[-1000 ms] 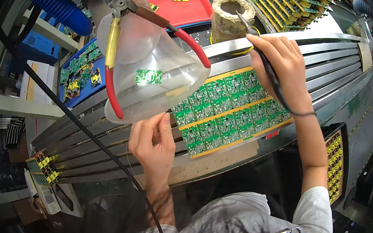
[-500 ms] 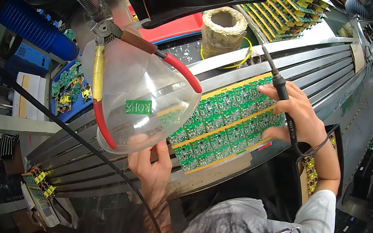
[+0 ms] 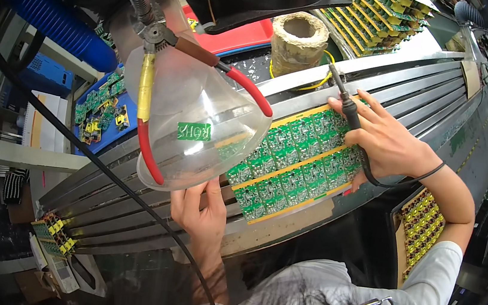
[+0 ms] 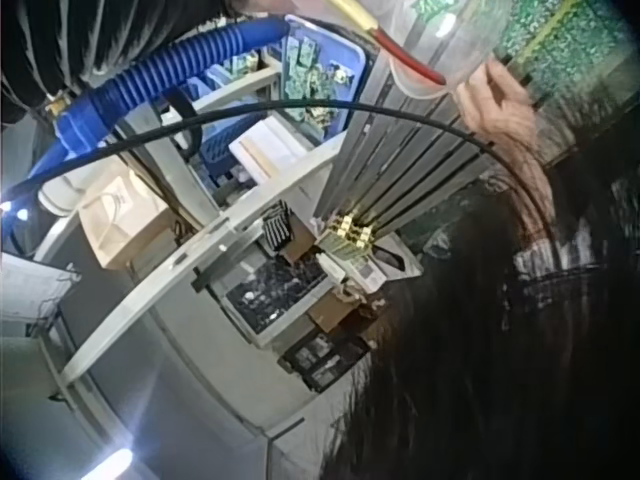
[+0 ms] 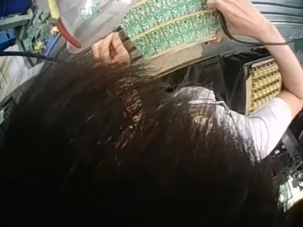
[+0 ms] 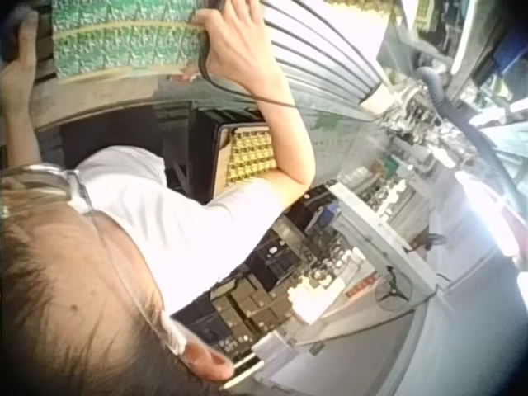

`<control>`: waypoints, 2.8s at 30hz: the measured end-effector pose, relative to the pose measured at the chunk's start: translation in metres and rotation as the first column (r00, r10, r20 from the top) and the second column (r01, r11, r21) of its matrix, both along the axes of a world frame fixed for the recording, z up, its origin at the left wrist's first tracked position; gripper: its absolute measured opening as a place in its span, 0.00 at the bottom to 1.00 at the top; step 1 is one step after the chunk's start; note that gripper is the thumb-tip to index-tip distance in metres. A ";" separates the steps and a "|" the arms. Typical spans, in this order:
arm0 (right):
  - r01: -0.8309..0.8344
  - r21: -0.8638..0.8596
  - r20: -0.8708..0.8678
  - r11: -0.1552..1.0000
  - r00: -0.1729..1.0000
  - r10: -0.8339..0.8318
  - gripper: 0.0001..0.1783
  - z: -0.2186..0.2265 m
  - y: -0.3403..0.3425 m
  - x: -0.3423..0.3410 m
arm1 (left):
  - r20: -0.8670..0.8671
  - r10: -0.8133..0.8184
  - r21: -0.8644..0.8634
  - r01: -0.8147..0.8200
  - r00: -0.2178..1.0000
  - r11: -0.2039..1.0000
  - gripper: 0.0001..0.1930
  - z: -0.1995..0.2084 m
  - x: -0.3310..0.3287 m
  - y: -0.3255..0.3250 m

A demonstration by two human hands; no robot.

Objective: The person solders components onto a circuit board panel using a soldering iron and solder wire, stacks the finished board, and places a new circuit board panel onto the workstation to solder it.

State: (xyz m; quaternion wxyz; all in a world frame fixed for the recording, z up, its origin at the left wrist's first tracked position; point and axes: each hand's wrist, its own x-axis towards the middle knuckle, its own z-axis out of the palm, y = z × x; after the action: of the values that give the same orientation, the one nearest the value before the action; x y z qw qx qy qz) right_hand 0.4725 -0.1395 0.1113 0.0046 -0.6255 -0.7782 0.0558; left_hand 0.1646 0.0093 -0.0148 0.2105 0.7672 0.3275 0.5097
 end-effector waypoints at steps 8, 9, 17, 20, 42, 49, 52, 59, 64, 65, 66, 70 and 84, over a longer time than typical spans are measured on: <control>-0.031 0.045 -0.069 0.998 0.997 0.034 0.52 -0.009 -0.004 0.002 | -0.005 0.040 0.005 -0.040 0.999 0.999 0.05 0.001 -0.002 -0.002; -0.030 0.031 -0.051 0.999 0.998 0.031 0.52 -0.007 -0.003 0.001 | -0.006 0.046 0.006 -0.046 0.999 0.999 0.05 0.001 -0.002 -0.002; -0.049 0.001 0.065 0.999 0.997 0.048 0.51 0.000 0.001 -0.003 | 0.001 0.063 -0.017 -0.063 0.998 0.998 0.04 0.003 -0.002 -0.002; -0.020 -0.048 0.050 0.999 0.999 0.022 0.49 -0.001 0.003 -0.002 | -0.005 0.066 -0.028 -0.066 0.998 0.997 0.04 0.003 -0.001 -0.002; -0.115 0.036 0.287 0.993 0.953 0.099 0.30 0.011 0.000 -0.006 | 0.059 0.065 -0.042 -0.063 0.996 0.997 0.02 0.009 -0.001 0.003; 0.034 0.175 0.438 0.984 0.892 -0.108 0.40 0.083 -0.081 -0.062 | 0.121 0.026 -0.018 -0.024 0.992 1.000 0.02 0.000 -0.020 0.022; 0.303 0.311 0.340 0.901 0.850 -0.404 0.40 0.100 -0.154 -0.076 | 0.110 0.038 0.007 -0.039 0.993 0.999 0.03 0.000 -0.023 0.021; 0.591 0.607 -0.126 0.532 0.732 -0.670 0.48 0.121 -0.214 -0.031 | 0.127 -0.007 0.000 0.008 0.992 1.000 0.04 0.003 -0.010 0.016; 0.731 0.538 -0.264 0.420 0.618 -0.740 0.51 0.145 -0.167 0.027 | 0.113 -0.009 -0.012 0.010 0.994 1.000 0.03 0.002 -0.016 0.019; 0.703 0.563 -0.217 0.434 0.633 -0.744 0.54 0.150 -0.156 0.040 | 0.098 -0.013 -0.032 0.016 0.995 0.999 0.02 0.005 -0.017 0.018; 0.742 0.529 -0.224 0.412 0.590 -0.776 0.53 0.159 -0.144 0.048 | 0.084 -0.018 -0.053 0.022 0.996 0.998 0.02 0.008 -0.017 0.016; 0.845 0.355 -0.266 0.399 0.501 -0.824 0.55 0.179 -0.064 0.074 | 0.047 -0.023 -0.068 0.026 0.999 0.997 0.01 0.008 -0.024 0.020; 0.878 0.403 -0.221 0.257 0.366 -0.904 0.74 0.169 0.127 0.101 | 0.051 -0.045 -0.010 0.046 0.998 0.999 0.03 0.010 -0.026 0.030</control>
State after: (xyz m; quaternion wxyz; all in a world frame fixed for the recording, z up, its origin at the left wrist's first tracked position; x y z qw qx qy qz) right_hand 0.5732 -0.0124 0.2804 0.1606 -0.9337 -0.2780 -0.1584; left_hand 0.1386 0.0388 -0.0048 0.2345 0.7601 0.3074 0.5223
